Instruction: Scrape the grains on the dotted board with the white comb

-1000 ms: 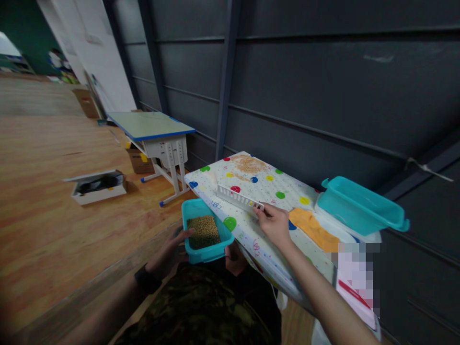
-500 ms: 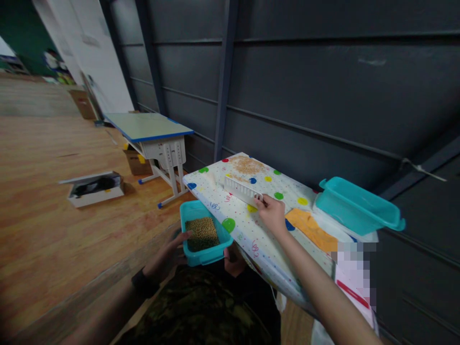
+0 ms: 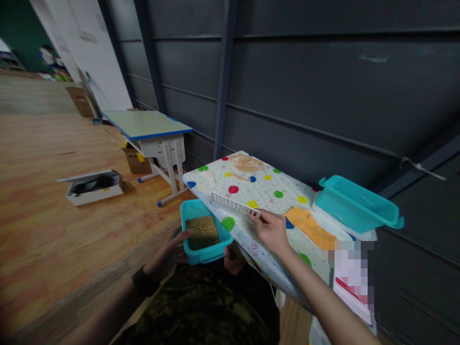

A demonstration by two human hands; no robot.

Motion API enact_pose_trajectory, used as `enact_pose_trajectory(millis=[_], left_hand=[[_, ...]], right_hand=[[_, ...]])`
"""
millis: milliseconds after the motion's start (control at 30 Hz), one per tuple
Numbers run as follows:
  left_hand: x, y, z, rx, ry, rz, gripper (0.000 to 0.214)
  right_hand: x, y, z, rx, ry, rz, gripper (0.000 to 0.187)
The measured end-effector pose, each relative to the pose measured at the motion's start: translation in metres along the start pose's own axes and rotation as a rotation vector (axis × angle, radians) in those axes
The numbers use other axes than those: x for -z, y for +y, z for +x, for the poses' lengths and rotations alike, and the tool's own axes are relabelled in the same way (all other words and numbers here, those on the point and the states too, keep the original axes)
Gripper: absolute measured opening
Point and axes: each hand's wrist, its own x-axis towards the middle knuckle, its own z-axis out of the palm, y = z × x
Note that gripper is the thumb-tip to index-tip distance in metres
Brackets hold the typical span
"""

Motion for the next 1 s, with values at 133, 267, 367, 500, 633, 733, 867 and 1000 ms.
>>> enact_pose_trajectory(millis=[133,267,367,500,633,733,867,1000], left_hand=[[-0.002,0.003,-0.003,0.021,0.007,0.051,0.091],[-0.003,0.004,-0.005,0.029,0.007,0.020,0.092],[-0.001,0.003,-0.003,0.025,-0.004,0.009,0.094],[0.001,0.002,-0.001,0.034,-0.024,0.022,0.094],[0.000,0.004,-0.003,0.037,-0.018,0.040,0.093],[-0.002,0.005,-0.004,0.033,-0.005,0.050,0.096],[-0.003,0.006,-0.005,0.037,-0.003,0.045,0.097],[-0.003,0.005,-0.005,0.050,0.001,0.042,0.094]], right_hand=[[0.007,0.000,0.001,-0.018,0.060,-0.049,0.040],[0.009,0.021,0.028,-0.085,0.169,-0.138,0.054],[0.006,0.042,0.051,-0.130,0.180,-0.167,0.054],[0.000,0.063,0.064,-0.160,0.153,-0.170,0.053],[-0.003,0.071,0.058,-0.174,0.138,-0.158,0.050],[-0.002,0.071,0.052,-0.167,0.161,-0.149,0.049],[-0.001,0.065,0.047,-0.168,0.145,-0.132,0.046],[-0.002,0.057,0.043,-0.157,0.113,-0.091,0.043]])
